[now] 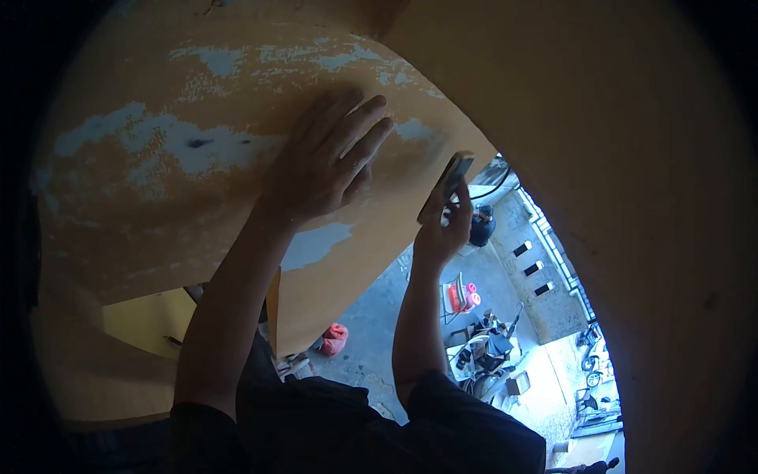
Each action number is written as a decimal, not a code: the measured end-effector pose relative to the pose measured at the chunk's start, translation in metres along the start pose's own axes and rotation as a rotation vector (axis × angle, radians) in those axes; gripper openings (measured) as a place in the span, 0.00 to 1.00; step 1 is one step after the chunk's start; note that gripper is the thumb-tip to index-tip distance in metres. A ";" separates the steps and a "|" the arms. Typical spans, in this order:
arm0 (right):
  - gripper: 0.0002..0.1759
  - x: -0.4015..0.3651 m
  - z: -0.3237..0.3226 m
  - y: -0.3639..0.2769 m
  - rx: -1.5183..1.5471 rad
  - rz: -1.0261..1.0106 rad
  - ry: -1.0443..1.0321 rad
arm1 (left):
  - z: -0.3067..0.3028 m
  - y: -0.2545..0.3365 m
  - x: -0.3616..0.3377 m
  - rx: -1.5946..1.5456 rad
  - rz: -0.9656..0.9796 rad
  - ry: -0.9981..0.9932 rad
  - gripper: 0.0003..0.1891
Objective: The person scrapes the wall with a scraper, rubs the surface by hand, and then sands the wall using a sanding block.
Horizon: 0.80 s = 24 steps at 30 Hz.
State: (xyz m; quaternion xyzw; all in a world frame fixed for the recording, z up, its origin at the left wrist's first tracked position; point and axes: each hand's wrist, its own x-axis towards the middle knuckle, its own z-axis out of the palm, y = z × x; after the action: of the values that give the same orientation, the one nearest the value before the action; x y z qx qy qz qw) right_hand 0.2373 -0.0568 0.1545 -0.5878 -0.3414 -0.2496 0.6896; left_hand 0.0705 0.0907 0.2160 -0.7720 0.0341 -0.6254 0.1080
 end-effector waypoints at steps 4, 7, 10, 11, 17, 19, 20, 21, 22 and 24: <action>0.24 0.044 0.027 -0.007 -0.107 -0.188 0.046 | 0.001 0.000 -0.003 -0.011 -0.024 -0.022 0.35; 0.24 0.035 0.033 0.014 -0.204 -0.282 0.136 | 0.007 0.000 -0.005 0.041 -0.034 0.001 0.34; 0.23 0.019 0.034 0.027 -0.358 -0.352 0.107 | 0.007 0.001 -0.005 0.039 -0.054 -0.030 0.33; 0.23 0.031 0.036 0.030 -0.363 -0.417 0.154 | 0.008 -0.001 -0.005 0.051 -0.055 -0.034 0.33; 0.21 0.035 0.039 0.027 -0.291 -0.351 0.150 | 0.009 0.001 -0.003 0.131 -0.059 -0.043 0.30; 0.22 0.046 0.047 0.016 -0.353 -0.391 0.152 | 0.006 0.001 -0.003 0.125 -0.042 -0.058 0.29; 0.20 0.058 0.053 -0.012 -0.208 -0.296 0.183 | 0.005 0.000 -0.003 0.112 -0.050 -0.063 0.29; 0.19 0.070 0.055 -0.025 -0.072 -0.206 0.210 | 0.005 -0.001 -0.003 0.127 -0.048 -0.054 0.29; 0.18 0.077 0.052 -0.009 -0.181 -0.274 0.241 | 0.005 0.000 -0.002 0.139 -0.040 -0.046 0.29; 0.20 0.059 0.041 0.007 -0.228 -0.343 0.209 | 0.006 0.004 -0.001 0.099 -0.046 -0.042 0.29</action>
State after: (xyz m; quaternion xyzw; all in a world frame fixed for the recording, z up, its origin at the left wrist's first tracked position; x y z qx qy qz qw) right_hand 0.2735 -0.0119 0.1984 -0.5662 -0.3329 -0.4597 0.5978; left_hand 0.0769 0.0882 0.2134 -0.7793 -0.0169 -0.6124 0.1320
